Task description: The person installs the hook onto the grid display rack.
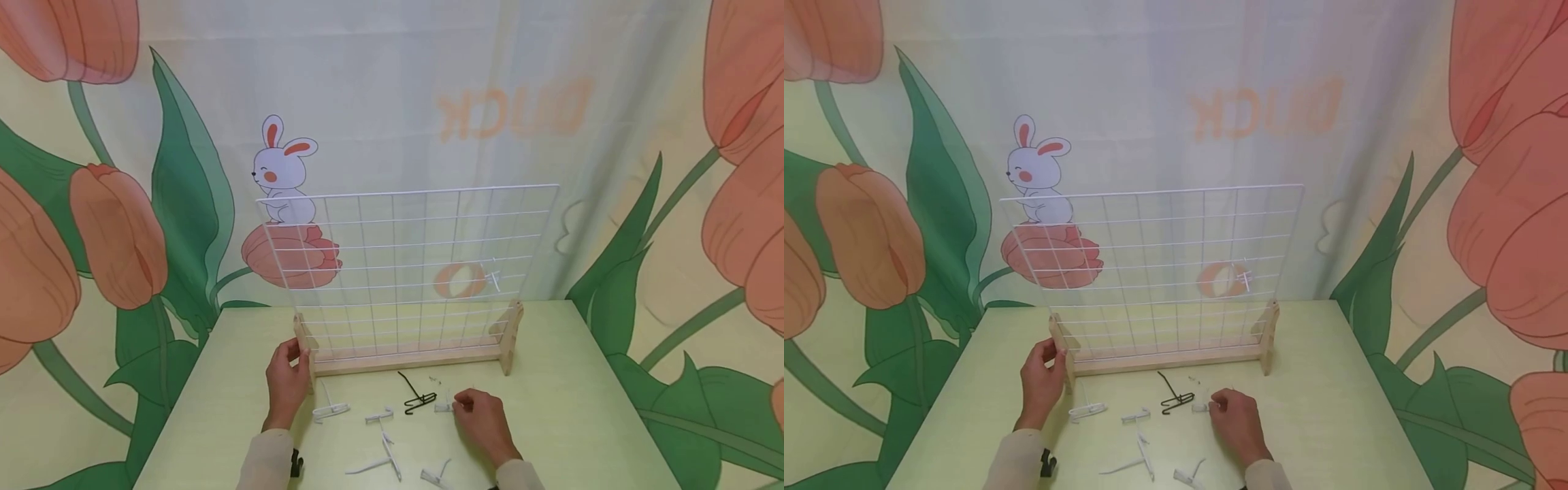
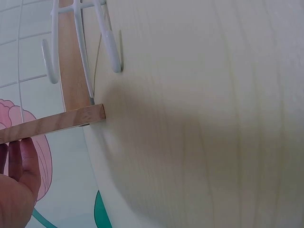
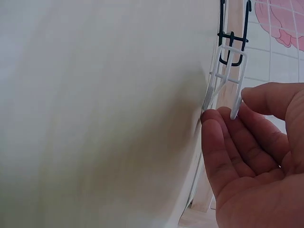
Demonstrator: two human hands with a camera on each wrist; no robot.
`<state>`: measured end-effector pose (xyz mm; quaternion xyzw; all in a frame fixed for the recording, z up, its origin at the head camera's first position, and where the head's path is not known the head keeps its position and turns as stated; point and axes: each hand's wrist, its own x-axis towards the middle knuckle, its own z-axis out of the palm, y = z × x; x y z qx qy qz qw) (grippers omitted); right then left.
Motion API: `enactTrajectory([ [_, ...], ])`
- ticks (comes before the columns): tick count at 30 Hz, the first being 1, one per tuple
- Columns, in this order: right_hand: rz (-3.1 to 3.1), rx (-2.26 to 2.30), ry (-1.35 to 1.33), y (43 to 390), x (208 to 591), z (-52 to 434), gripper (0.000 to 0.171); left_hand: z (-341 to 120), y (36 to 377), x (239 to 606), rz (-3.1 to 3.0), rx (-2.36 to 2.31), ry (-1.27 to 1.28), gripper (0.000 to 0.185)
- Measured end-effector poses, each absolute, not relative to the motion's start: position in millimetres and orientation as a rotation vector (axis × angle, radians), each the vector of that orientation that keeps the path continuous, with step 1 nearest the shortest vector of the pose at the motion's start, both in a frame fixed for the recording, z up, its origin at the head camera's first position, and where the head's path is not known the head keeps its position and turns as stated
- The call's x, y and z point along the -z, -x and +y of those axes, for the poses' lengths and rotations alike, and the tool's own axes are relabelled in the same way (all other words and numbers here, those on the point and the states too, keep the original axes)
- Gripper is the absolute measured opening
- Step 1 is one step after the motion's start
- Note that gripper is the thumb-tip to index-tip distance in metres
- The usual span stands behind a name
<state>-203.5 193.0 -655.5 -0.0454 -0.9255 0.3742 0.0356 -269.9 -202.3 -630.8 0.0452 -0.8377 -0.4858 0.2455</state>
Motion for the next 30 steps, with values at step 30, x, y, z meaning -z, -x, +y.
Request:
enactTrajectory([
  [30, -2.889, -1.120, 0.033, 178, 653, 183, 0.004, -201, 269, 629, -2.314, 1.333, -0.150, 0.033],
])
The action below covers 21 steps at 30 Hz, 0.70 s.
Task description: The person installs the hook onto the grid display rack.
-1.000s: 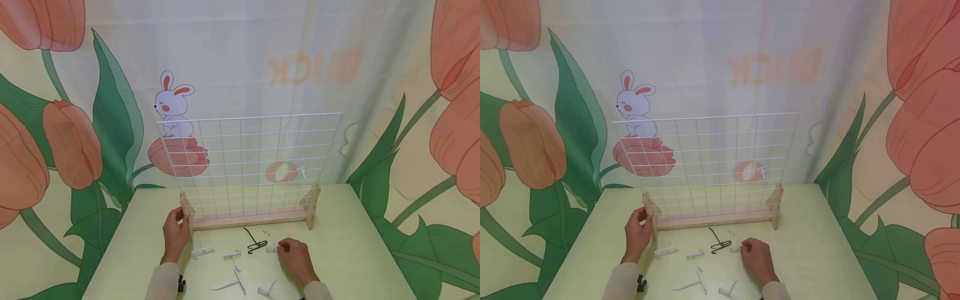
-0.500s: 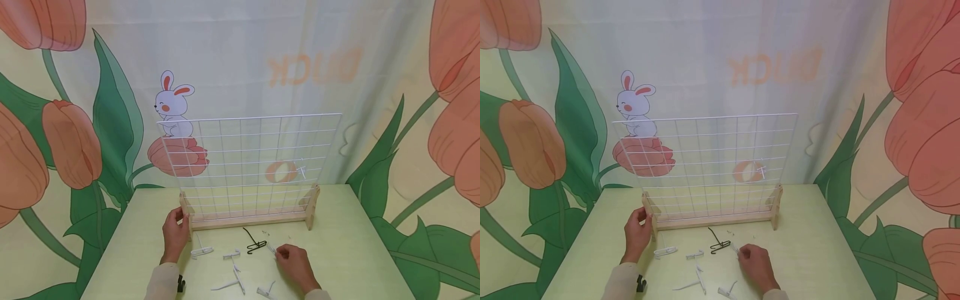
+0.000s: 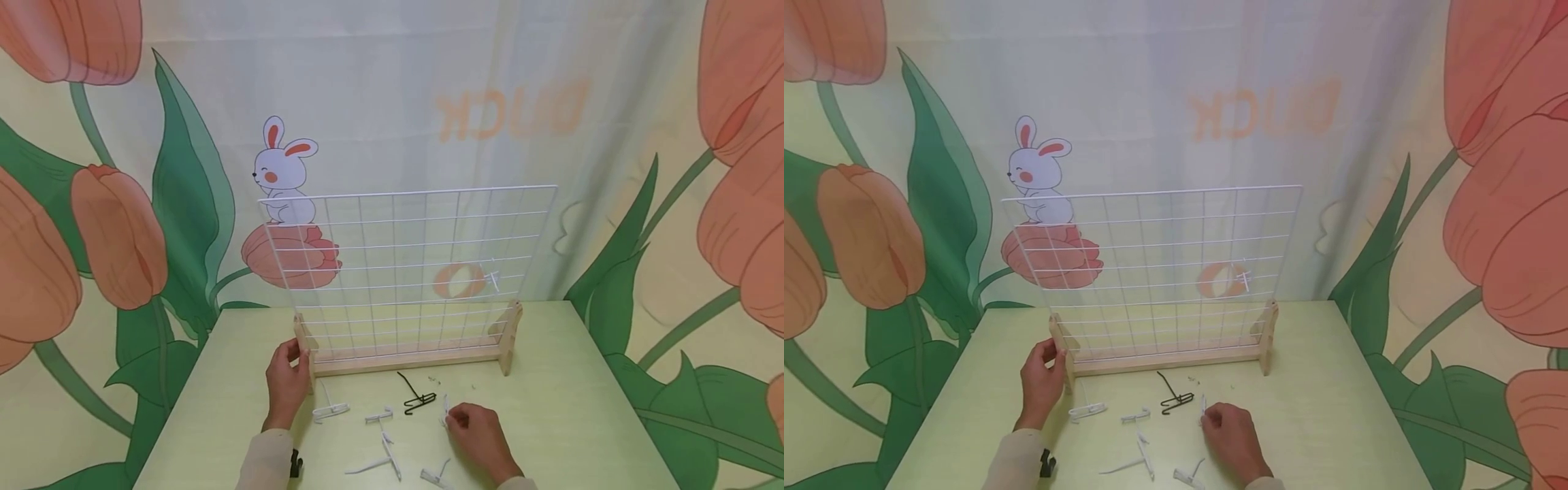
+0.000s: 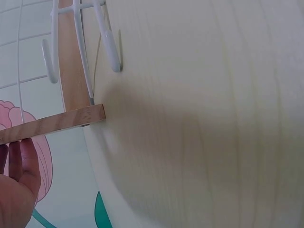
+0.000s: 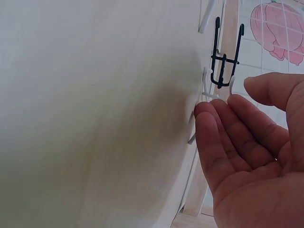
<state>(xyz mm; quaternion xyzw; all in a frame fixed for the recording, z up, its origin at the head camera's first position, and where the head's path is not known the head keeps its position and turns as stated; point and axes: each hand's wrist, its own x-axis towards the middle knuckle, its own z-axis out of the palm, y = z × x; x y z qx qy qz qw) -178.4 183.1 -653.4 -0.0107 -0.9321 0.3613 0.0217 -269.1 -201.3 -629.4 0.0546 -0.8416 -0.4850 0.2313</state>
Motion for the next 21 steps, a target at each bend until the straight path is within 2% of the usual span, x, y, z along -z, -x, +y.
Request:
enactTrajectory([
  [7, -2.880, -1.079, -0.017, 179, 654, 185, 0.004, -202, 269, 631, -2.300, 1.341, -0.136, 0.032],
  [21, -2.822, -0.820, -0.218, 194, 648, 198, 0.017, -202, 270, 631, -2.294, 1.323, -0.132, 0.033],
])
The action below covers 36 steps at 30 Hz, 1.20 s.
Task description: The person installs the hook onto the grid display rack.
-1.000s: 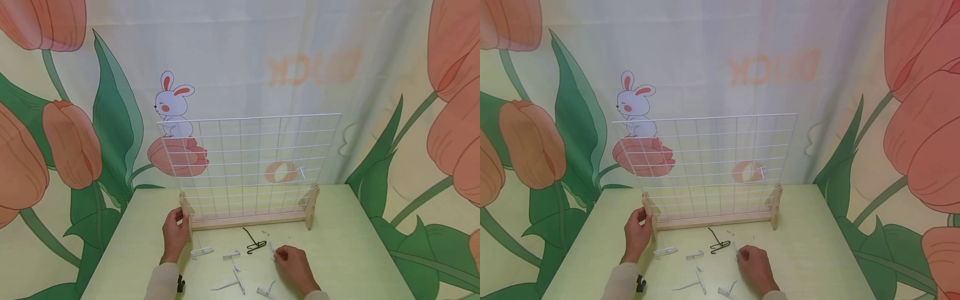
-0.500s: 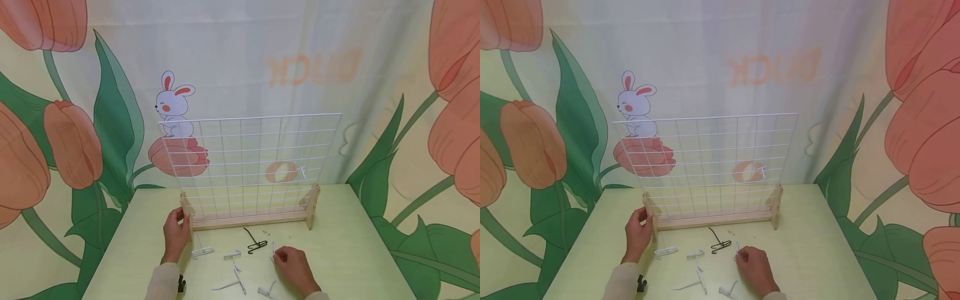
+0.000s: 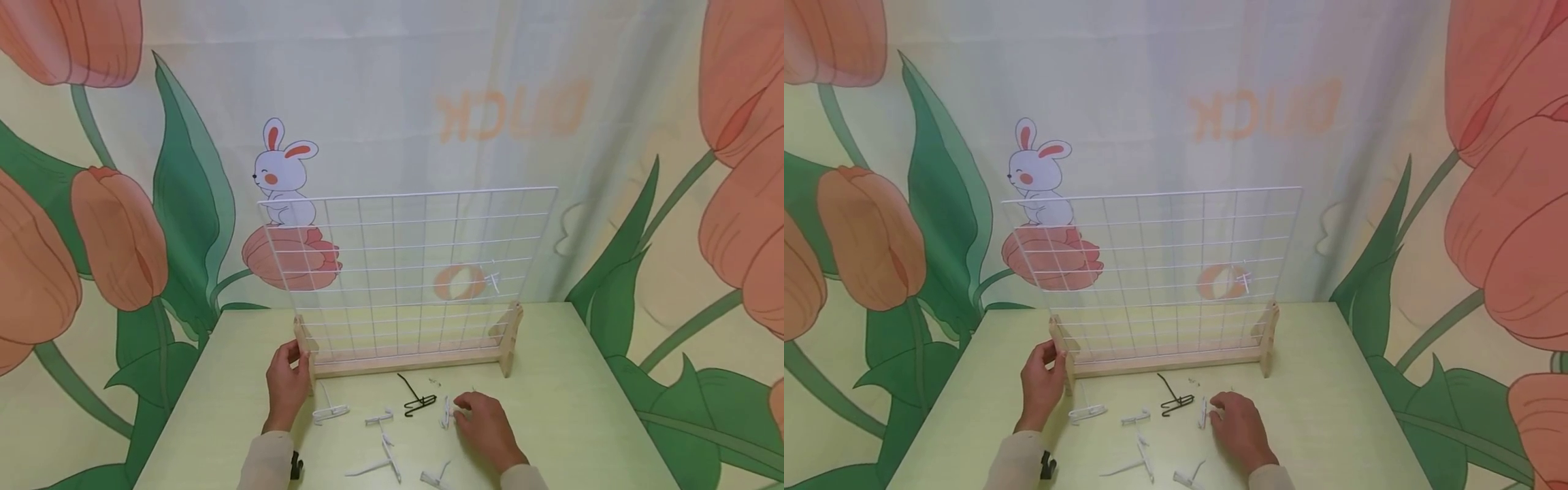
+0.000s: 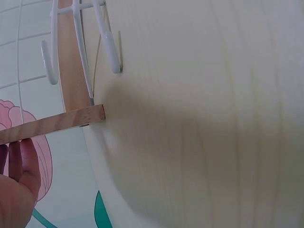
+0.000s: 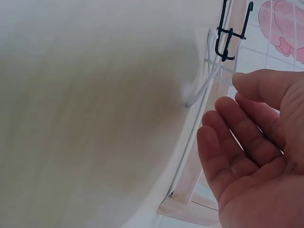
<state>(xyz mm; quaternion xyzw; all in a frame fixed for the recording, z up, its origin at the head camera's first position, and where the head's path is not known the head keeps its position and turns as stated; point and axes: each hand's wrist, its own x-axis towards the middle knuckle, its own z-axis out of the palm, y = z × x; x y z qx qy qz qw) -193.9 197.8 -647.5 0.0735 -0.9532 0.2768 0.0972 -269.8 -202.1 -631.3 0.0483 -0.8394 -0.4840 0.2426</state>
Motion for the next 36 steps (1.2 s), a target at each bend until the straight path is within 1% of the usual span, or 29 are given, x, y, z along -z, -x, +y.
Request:
enactTrajectory([
  [8, -2.905, -0.870, -0.184, 201, 654, 198, 0.014, -201, 270, 633, -2.278, 1.320, -0.128, 0.033],
  [18, -2.929, -0.839, -0.234, 207, 659, 197, 0.015, -201, 270, 634, -2.286, 1.319, -0.143, 0.032],
  [28, -2.870, -0.808, -0.315, 202, 658, 197, 0.016, -201, 271, 635, -2.284, 1.312, -0.134, 0.032],
  [36, -2.917, -0.848, -0.302, 202, 657, 196, 0.015, -200, 270, 633, -2.302, 1.301, -0.151, 0.032],
])
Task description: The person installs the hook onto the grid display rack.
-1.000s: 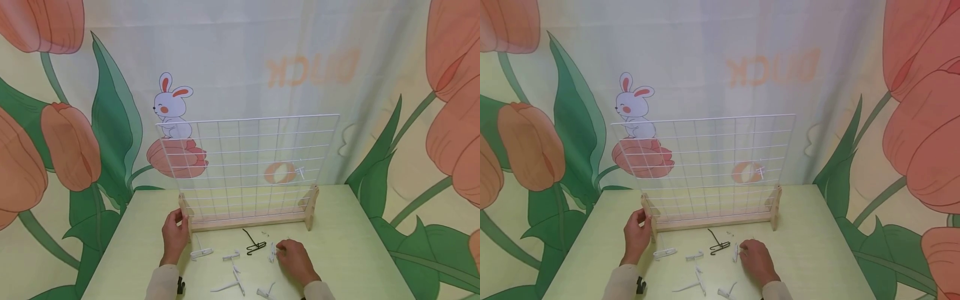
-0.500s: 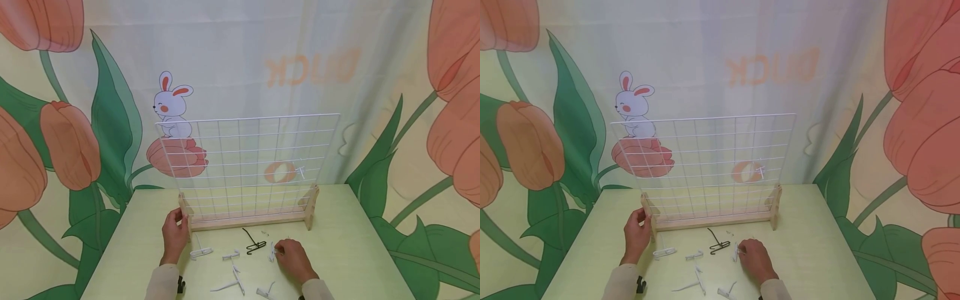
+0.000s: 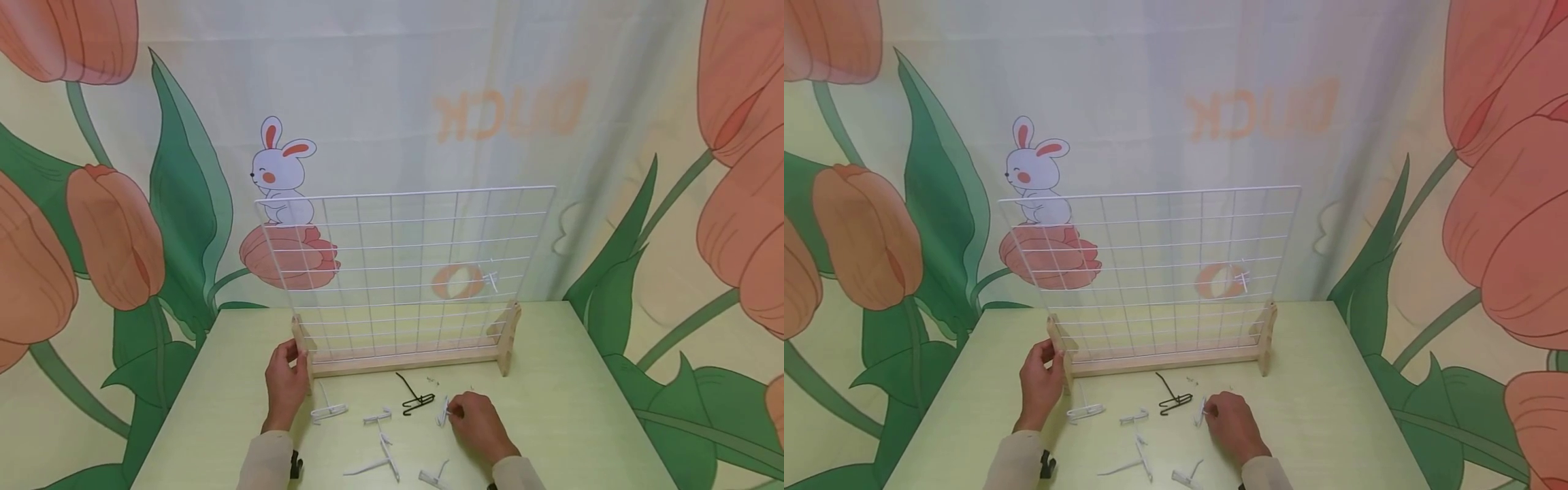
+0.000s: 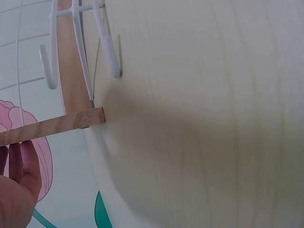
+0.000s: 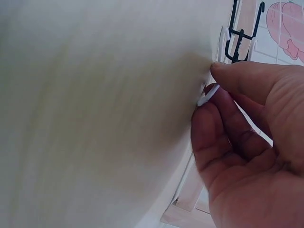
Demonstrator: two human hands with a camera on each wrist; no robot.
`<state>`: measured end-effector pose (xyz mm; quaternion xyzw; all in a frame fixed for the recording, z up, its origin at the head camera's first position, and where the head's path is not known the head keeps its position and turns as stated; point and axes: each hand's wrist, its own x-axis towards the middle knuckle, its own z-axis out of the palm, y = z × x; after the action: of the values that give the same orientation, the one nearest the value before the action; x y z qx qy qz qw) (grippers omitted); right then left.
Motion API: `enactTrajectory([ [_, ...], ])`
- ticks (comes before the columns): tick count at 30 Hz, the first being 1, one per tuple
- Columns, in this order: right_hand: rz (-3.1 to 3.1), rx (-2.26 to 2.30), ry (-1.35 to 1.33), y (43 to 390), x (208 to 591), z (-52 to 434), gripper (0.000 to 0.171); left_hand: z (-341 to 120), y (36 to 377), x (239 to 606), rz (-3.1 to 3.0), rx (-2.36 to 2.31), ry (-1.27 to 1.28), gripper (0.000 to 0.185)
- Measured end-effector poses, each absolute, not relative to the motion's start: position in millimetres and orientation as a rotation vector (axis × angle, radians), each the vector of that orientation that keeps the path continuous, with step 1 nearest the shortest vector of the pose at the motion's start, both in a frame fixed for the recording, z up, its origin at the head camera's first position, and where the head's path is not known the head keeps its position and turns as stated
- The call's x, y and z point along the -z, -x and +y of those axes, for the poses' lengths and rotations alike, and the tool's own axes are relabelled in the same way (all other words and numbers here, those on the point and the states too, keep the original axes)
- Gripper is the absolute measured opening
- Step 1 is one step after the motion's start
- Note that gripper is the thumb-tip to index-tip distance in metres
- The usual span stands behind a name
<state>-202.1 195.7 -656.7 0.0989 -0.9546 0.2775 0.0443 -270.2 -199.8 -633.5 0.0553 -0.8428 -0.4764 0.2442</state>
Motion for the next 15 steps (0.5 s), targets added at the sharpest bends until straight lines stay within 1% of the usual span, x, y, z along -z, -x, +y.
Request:
enactTrajectory([
  [15, -2.913, -0.797, -0.276, 199.1, 655.1, 194.8, 0.011, -198.5, 270.8, 632.4, -2.333, 1.312, -0.186, 0.033],
])
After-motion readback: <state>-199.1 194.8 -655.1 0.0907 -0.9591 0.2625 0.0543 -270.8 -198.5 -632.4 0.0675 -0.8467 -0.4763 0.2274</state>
